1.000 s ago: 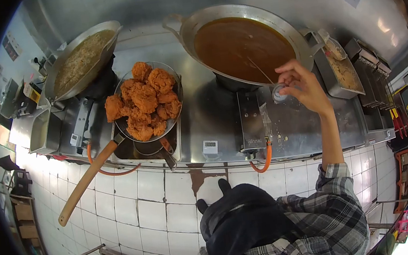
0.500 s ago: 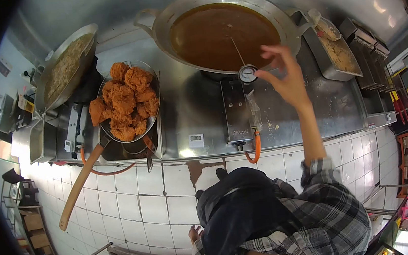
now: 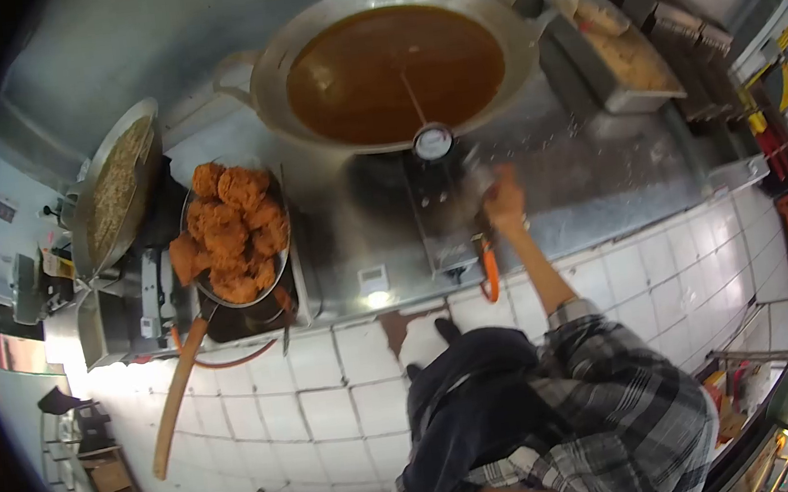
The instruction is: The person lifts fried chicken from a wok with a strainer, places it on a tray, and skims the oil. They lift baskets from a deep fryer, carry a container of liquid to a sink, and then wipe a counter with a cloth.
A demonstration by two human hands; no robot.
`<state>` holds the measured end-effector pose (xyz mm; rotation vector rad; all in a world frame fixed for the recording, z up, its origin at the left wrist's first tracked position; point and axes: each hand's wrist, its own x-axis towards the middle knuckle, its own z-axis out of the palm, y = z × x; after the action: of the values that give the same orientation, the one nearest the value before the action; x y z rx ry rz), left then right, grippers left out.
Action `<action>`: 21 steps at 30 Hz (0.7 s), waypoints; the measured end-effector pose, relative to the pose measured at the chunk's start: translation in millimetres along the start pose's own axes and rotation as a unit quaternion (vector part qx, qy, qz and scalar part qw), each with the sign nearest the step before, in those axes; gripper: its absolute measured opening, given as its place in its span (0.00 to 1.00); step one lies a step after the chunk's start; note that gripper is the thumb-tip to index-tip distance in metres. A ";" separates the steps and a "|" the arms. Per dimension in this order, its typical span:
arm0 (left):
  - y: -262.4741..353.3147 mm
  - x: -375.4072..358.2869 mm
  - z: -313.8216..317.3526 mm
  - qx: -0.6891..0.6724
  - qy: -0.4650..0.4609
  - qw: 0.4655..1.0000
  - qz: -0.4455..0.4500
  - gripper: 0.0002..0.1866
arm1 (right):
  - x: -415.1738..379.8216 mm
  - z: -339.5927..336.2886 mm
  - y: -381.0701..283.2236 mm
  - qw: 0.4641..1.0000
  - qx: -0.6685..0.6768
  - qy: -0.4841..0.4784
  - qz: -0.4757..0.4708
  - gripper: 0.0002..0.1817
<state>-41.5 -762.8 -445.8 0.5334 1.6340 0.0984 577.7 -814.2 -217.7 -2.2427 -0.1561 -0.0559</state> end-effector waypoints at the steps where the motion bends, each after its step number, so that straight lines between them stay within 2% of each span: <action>1: -0.1 -1.9 -6.2 -0.002 -0.003 1.000 0.004 0.29 | -7.9 -4.6 -1.3 0.997 0.019 0.068 -0.025 0.25; 2: -1.0 -2.5 -6.4 -0.002 -0.010 1.000 0.007 0.29 | -8.0 -8.8 -7.5 0.988 0.039 0.139 -0.061 0.24; 3: -1.3 -9.8 -12.4 -0.010 -0.007 1.000 0.007 0.29 | -18.8 -16.4 -25.2 0.982 0.065 0.156 -0.085 0.26; 5: -7.7 -27.5 -23.4 -0.030 -0.010 0.999 0.012 0.29 | -58.3 -13.0 -49.7 0.976 0.120 0.134 -0.120 0.28; 6: -2.4 -45.7 -26.2 -0.038 -0.007 0.999 0.007 0.29 | -82.8 -3.5 -57.2 0.975 0.146 0.100 -0.131 0.28; 8: 16.7 -84.7 -31.1 -0.070 0.000 0.997 -0.011 0.30 | -146.8 22.5 -75.6 0.951 0.281 -0.010 -0.132 0.27; 10: 40.3 -105.7 -47.2 -0.117 0.008 0.993 0.003 0.30 | -211.7 57.7 -81.9 0.938 0.268 -0.089 -0.200 0.26; 11: 32.8 -84.9 -74.7 -0.150 -0.007 0.987 0.056 0.29 | -244.5 73.0 -90.3 0.926 0.284 -0.123 -0.214 0.26; 13: 63.6 -123.5 -104.4 -0.179 0.005 0.968 0.178 0.30 | -309.8 97.6 -109.6 0.893 0.274 -0.302 -0.191 0.25; 14: 77.3 -140.5 -120.9 -0.190 0.002 0.956 0.224 0.30 | -341.9 122.9 -109.5 0.860 0.282 -0.375 -0.202 0.25; 17: 121.9 -171.6 -162.2 -0.179 -0.006 0.949 0.260 0.30 | -437.6 162.3 -147.8 0.726 0.231 -0.613 -0.208 0.25; 19: 149.9 -177.5 -185.9 -0.127 -0.054 0.942 0.305 0.31 | -504.8 188.9 -169.1 0.636 0.229 -0.682 -0.278 0.26; 21: 175.1 -172.1 -206.9 -0.148 -0.073 0.935 0.315 0.29 | -556.2 180.8 -214.7 0.554 0.186 -0.757 -0.294 0.28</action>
<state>-183.6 -625.1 -193.0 0.7903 1.2214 0.7518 -4.4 -592.2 -217.3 -1.0772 -1.6296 1.4304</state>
